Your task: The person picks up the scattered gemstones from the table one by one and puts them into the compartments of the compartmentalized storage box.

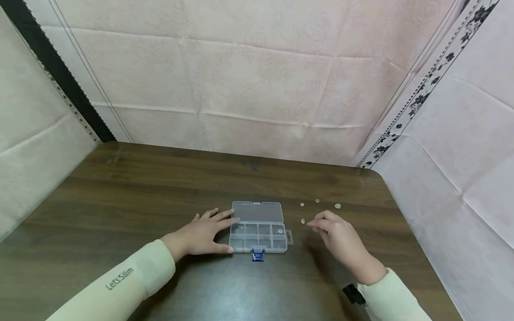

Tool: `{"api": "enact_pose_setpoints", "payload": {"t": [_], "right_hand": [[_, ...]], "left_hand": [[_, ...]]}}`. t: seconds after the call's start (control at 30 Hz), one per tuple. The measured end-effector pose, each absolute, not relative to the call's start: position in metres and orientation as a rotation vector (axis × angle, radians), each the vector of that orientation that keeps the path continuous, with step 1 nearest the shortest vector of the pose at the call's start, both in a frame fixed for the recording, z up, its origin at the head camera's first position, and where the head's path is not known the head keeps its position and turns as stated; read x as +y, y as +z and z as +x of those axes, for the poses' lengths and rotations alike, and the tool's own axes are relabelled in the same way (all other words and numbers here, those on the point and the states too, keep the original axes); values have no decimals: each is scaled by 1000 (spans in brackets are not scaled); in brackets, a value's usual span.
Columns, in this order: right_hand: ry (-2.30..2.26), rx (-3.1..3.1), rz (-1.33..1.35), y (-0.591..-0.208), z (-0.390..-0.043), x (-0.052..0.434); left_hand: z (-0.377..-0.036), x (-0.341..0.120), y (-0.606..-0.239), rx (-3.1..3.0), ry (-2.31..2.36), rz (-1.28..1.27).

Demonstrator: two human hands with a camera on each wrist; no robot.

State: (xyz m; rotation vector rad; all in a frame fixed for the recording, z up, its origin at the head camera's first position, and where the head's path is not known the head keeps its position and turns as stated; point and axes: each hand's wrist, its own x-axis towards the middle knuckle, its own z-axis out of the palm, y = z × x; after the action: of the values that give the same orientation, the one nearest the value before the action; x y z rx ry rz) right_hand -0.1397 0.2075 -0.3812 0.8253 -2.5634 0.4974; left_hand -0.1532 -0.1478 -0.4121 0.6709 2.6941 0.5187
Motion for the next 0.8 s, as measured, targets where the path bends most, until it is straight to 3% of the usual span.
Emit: {"api": "enact_pose_setpoints", "payload": {"t": [0.8], "right_hand": [[604,-2533,842,-384,-144,172]], "left_hand": [[-152,-148,-413,2692,540,678]]}}
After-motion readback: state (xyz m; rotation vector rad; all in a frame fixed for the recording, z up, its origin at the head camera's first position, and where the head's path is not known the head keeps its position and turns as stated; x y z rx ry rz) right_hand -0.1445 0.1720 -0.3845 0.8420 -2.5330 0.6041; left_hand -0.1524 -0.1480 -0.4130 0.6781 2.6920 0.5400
